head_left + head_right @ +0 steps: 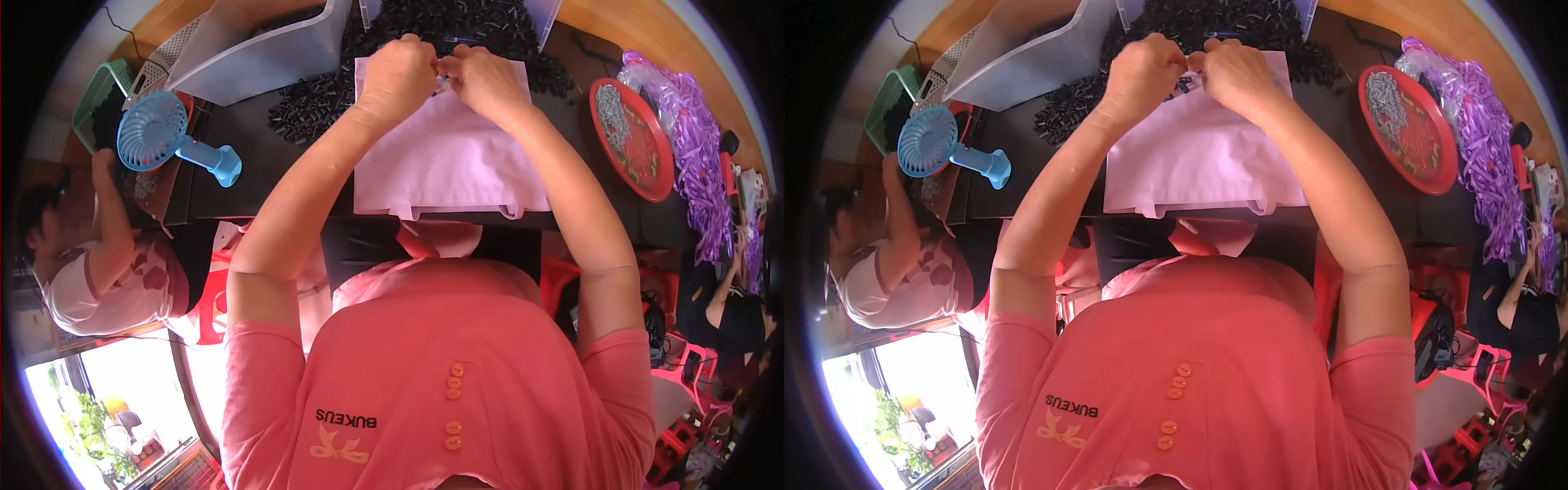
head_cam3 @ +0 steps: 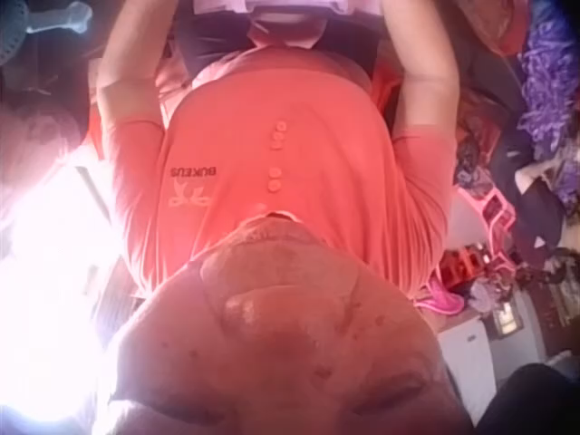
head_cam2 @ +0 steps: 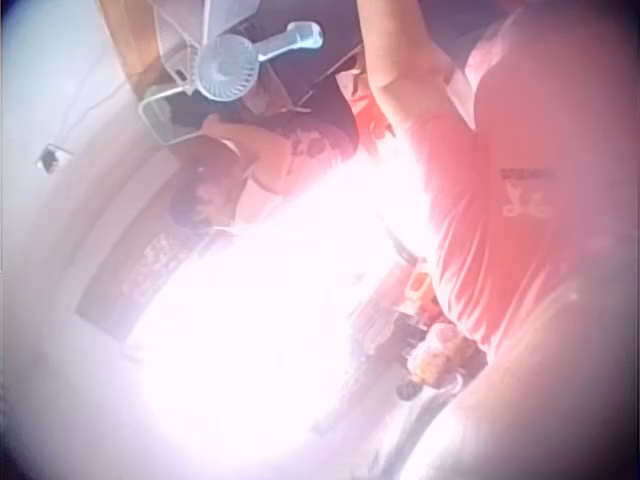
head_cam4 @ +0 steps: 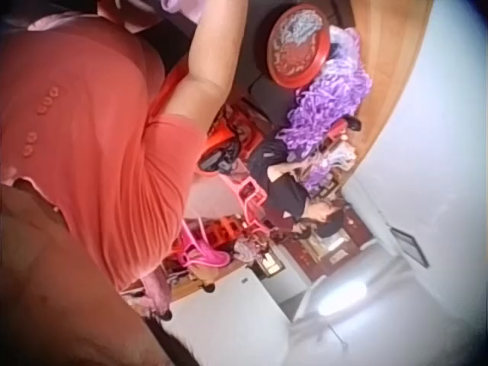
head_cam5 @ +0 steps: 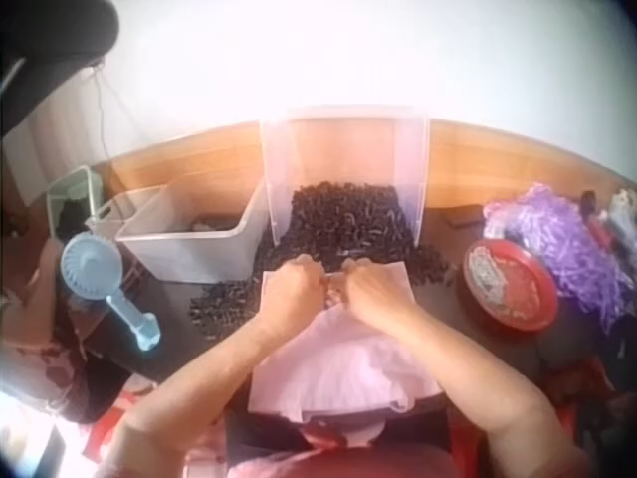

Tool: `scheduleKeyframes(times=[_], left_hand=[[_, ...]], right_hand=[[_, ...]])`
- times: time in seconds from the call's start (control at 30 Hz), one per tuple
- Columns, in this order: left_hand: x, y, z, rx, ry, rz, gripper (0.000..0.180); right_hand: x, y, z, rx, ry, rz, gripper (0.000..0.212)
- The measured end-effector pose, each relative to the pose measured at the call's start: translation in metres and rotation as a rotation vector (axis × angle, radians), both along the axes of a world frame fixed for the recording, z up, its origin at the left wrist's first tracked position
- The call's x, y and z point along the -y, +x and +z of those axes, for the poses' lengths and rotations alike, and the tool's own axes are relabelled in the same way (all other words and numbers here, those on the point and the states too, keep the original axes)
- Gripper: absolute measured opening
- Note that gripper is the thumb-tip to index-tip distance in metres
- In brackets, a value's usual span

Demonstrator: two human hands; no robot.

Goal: The person assembles small black components by hand, inserting tiny silver beads into them.

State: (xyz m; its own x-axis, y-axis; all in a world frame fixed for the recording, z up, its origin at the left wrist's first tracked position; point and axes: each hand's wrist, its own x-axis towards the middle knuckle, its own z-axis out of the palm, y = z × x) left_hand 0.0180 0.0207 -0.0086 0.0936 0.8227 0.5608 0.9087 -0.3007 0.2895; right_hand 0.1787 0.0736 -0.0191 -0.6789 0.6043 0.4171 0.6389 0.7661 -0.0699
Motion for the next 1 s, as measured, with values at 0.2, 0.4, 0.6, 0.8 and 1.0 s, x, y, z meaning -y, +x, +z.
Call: scheduleKeyframes(times=[0.2,0.4,0.6,0.8,1.0], left_hand=[[-0.008,0.002,-0.021,-0.139,-0.156,0.003,0.011],[-0.006,-0.002,-0.016,-0.071,-0.237,0.000,0.010],[-0.005,-0.012,-0.017,0.394,-0.210,-0.065,0.009],[0.004,-0.011,0.001,1.247,-0.462,-0.272,0.010],[0.008,-0.002,0.002,1.237,-0.415,-0.324,0.013]], right_hand=[[-0.004,0.008,-0.009,0.006,-0.011,0.026,0.019],[0.000,0.012,-0.007,0.018,-0.008,0.042,0.014],[-0.004,0.016,0.002,-0.307,-0.188,0.104,0.009],[0.003,0.010,0.008,-0.770,-0.631,0.187,0.010],[0.006,0.009,0.011,-0.816,-0.631,0.168,0.011]])
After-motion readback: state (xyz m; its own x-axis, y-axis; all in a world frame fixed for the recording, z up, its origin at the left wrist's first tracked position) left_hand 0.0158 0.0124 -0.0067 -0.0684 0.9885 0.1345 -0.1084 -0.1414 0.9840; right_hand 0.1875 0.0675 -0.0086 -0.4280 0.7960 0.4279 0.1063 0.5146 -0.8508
